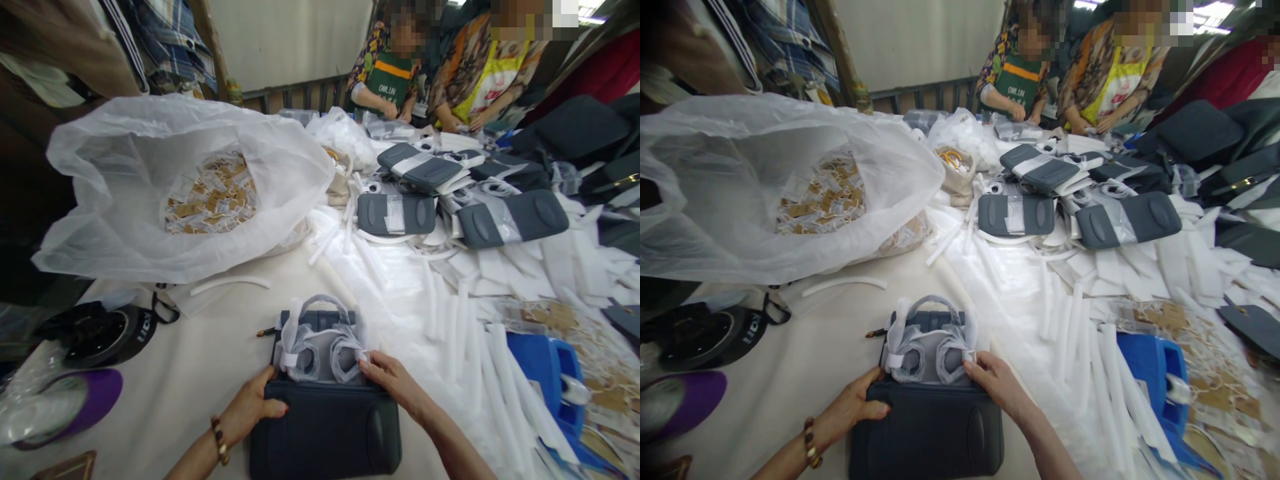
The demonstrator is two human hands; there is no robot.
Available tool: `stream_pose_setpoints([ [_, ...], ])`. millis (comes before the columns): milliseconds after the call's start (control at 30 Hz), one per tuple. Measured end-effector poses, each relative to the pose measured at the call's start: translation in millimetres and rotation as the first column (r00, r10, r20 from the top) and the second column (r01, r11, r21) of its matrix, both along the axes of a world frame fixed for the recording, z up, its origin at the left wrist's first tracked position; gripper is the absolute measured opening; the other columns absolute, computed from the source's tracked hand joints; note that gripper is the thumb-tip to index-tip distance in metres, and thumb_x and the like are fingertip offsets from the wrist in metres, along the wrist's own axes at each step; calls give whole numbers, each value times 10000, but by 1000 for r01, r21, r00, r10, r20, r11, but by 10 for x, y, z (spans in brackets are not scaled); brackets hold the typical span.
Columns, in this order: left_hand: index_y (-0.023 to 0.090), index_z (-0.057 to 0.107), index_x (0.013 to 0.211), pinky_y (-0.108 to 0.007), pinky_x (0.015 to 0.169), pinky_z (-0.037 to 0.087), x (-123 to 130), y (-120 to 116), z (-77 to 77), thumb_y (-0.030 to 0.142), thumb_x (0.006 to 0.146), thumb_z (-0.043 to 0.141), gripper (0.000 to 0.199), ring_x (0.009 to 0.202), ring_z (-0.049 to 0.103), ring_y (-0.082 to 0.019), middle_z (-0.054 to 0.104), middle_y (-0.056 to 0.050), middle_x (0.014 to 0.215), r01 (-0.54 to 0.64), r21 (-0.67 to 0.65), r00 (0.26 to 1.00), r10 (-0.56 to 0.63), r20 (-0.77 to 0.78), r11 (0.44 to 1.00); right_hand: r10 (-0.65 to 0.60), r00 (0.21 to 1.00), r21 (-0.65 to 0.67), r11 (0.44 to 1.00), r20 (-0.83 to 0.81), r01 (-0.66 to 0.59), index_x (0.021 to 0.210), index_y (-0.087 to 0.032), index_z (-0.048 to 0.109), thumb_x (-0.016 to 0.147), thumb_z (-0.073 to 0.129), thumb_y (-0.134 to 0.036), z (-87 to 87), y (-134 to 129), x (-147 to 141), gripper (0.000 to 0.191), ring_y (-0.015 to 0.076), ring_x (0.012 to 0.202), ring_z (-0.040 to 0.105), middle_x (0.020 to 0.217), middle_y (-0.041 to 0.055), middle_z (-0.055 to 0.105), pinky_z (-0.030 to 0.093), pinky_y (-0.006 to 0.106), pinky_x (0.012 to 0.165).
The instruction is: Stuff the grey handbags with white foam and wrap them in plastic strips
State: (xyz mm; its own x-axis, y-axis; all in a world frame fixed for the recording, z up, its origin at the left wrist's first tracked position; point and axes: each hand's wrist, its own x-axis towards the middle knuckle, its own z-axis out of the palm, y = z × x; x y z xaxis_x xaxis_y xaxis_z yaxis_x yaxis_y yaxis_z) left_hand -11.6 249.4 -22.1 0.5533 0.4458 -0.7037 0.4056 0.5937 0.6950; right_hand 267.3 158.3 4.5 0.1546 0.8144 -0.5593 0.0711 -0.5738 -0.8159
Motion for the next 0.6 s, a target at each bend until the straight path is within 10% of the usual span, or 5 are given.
stream_pose_setpoints([
  [600, 177, 575, 877, -291, 673, 454, -30, -38, -6, 344, 538, 718, 405, 765, 577, -210, 630, -5, 808, 0, 99, 999, 5, -51, 995, -312, 926, 105, 949, 210, 296, 1058, -200, 635, 687, 595, -593, -182, -419, -221, 542, 310, 1046, 556, 1061, 98, 653, 416, 425, 916],
])
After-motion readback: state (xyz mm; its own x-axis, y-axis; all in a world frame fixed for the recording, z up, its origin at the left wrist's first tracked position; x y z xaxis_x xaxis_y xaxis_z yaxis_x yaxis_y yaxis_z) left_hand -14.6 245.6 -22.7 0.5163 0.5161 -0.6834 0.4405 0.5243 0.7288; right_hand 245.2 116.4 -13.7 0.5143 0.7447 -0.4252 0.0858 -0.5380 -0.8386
